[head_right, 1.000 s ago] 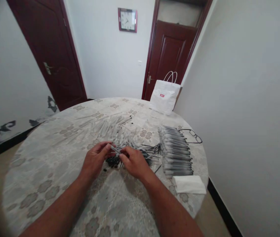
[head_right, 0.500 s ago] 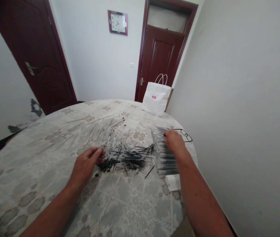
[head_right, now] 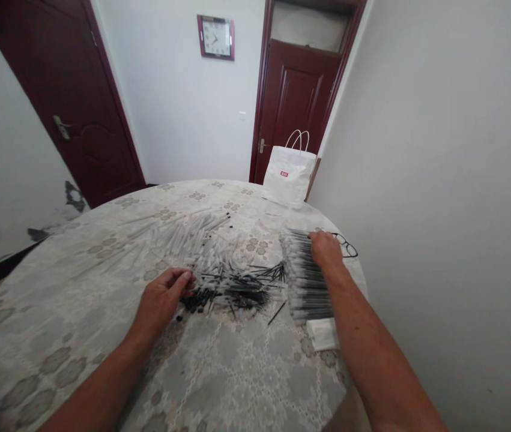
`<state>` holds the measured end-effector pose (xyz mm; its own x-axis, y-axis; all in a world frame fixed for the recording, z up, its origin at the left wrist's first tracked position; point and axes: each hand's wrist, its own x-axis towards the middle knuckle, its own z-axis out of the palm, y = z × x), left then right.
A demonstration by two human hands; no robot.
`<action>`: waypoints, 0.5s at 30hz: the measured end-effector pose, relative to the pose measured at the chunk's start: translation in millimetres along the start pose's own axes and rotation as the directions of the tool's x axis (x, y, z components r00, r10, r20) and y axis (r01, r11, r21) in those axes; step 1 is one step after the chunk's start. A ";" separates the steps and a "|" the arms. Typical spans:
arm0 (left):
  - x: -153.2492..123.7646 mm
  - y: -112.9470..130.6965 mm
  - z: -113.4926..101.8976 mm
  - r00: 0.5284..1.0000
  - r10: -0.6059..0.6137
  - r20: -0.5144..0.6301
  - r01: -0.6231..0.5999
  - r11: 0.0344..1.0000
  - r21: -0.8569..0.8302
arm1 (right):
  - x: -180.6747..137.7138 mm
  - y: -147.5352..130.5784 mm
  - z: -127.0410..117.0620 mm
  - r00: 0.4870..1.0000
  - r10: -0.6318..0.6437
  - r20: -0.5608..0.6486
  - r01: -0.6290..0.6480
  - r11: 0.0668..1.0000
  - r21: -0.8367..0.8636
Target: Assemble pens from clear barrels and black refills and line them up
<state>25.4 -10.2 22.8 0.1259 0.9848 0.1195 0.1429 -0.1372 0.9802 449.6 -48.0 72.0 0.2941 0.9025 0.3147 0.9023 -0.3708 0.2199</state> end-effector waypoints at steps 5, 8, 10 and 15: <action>-0.4 -2.1 1.5 1.000 0.002 -0.011 -0.002 1.000 -0.006 | -16.0 -32.9 -15.6 0.995 -0.048 -0.093 0.070 0.964 0.255; 3.4 -5.3 -2.8 0.998 0.027 -0.063 -0.026 1.000 0.011 | -27.8 -68.7 -35.8 0.966 -0.258 -0.010 0.240 0.882 0.406; 7.1 -8.4 -8.1 0.991 0.061 -0.117 -0.050 0.995 0.091 | -36.3 -94.5 -48.1 0.913 -0.403 0.069 0.327 0.821 0.469; 10.0 -14.0 -16.2 0.972 0.195 -0.134 -0.115 0.883 0.454 | -57.3 -150.8 -57.7 0.886 -0.461 0.046 0.383 0.784 0.488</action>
<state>8.7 3.3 12.8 0.0184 0.9443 0.3286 0.5578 -0.2824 0.7805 278.5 -56.4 74.1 -0.1413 0.9807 0.1349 0.9742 0.1620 -0.1572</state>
